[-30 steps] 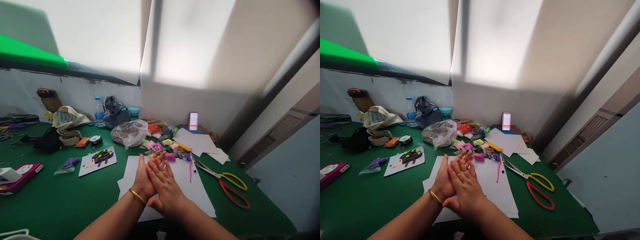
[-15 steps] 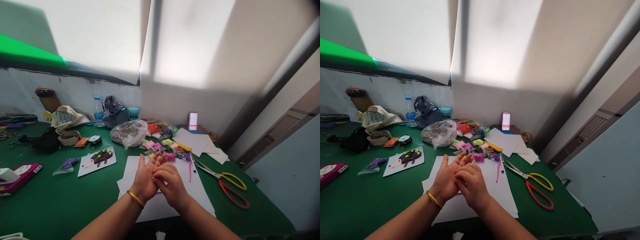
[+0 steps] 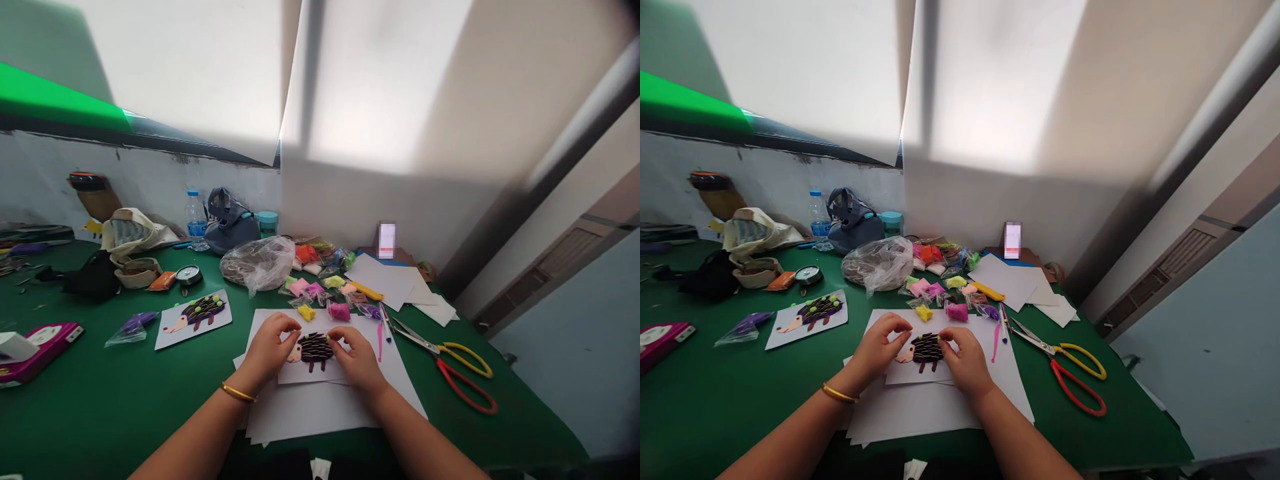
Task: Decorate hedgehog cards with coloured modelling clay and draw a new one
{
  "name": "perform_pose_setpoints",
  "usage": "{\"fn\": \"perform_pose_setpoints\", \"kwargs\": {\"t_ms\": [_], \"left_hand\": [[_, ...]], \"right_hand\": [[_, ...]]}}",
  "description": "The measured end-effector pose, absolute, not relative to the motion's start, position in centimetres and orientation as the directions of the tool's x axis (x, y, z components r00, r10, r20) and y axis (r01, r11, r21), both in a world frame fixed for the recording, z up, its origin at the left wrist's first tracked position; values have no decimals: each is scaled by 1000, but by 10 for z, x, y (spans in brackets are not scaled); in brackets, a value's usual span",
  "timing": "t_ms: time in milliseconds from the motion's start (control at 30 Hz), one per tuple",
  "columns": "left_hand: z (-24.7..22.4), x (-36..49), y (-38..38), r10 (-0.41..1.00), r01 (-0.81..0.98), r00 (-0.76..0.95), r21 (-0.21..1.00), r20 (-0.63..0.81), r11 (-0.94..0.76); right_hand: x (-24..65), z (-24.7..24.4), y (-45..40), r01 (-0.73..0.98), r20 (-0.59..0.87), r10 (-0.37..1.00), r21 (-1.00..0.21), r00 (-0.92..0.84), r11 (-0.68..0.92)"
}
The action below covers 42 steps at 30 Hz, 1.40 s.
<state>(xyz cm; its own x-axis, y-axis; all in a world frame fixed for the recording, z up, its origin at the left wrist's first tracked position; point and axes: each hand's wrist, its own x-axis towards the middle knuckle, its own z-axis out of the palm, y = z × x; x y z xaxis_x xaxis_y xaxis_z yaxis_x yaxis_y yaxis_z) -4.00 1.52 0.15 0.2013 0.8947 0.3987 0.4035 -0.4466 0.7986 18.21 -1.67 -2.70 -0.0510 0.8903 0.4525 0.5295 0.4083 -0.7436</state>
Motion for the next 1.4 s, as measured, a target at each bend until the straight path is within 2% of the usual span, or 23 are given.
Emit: {"fn": "perform_pose_setpoints", "kwargs": {"t_ms": [133,300,467,633,867,1133,1400], "left_hand": [[-3,-39,10,864,619,373,603,338,-503],[-2,-35,5,868,731,392,470,304,-495],[-3,-32,4,875,757,388,441,291,-482],[-7,-30,5,869,759,409,424,279,-494],[-6,-28,5,858,758,407,409,313,-509],[-6,-24,6,829,799,459,261,320,-542],[-8,-24,5,841,823,450,226,301,-521]], "right_hand": [[178,-25,-21,554,479,872,-700,-105,451],[175,-21,-21,582,482,860,-656,-166,480],[168,-14,-16,695,497,841,-528,-214,489],[164,-12,-16,774,464,865,-472,-188,422],[163,-13,-15,775,465,868,-480,-172,411],[156,-8,-9,816,422,890,-447,-170,367],[154,-9,-8,833,390,906,-437,-165,340]]}}
